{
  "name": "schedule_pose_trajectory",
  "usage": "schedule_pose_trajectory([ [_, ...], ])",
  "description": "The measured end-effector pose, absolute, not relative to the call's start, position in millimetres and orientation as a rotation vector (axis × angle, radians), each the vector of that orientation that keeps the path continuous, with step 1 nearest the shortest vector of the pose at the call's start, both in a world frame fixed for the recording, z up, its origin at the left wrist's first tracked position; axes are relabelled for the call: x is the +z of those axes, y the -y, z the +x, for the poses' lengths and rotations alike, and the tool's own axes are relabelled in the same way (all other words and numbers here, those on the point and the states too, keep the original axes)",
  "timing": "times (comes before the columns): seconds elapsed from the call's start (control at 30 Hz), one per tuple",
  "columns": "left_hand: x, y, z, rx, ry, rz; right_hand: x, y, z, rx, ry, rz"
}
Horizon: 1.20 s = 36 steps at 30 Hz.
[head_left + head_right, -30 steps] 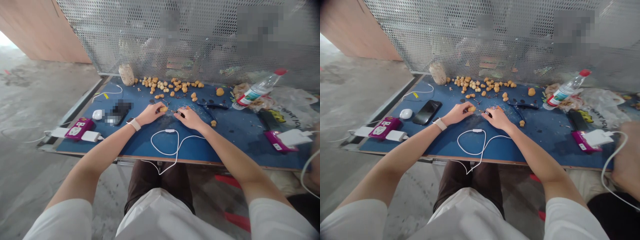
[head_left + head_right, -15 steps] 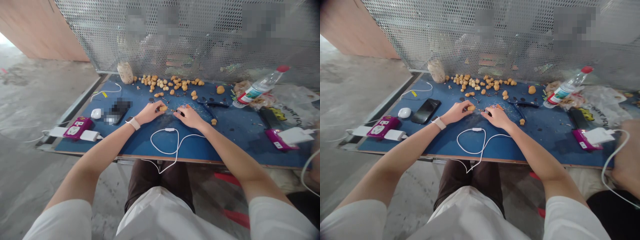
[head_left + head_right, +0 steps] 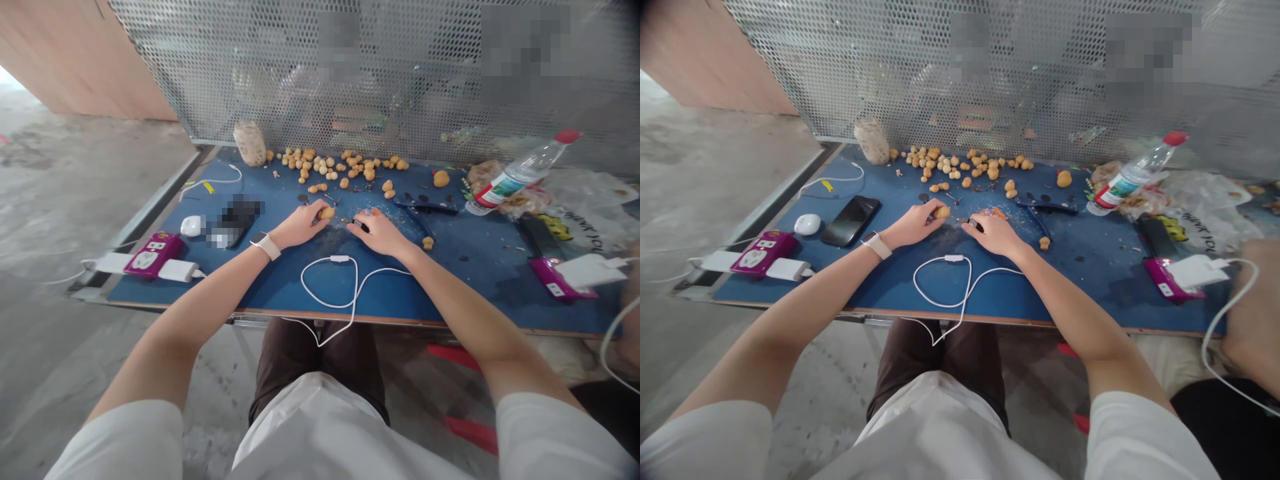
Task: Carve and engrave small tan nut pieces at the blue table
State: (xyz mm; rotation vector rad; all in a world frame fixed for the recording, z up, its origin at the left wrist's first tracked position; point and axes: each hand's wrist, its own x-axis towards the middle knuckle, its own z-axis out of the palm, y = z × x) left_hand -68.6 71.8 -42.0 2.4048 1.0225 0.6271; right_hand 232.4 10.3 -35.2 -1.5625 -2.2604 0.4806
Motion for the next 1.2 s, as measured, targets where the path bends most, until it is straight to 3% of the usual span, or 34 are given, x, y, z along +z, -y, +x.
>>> schedule_pose_trajectory([
  [1.2, -51, -68, -58, 0.307, -1.102, 2.646, -22, 4, 218, 0.398, 2.377, -1.712],
])
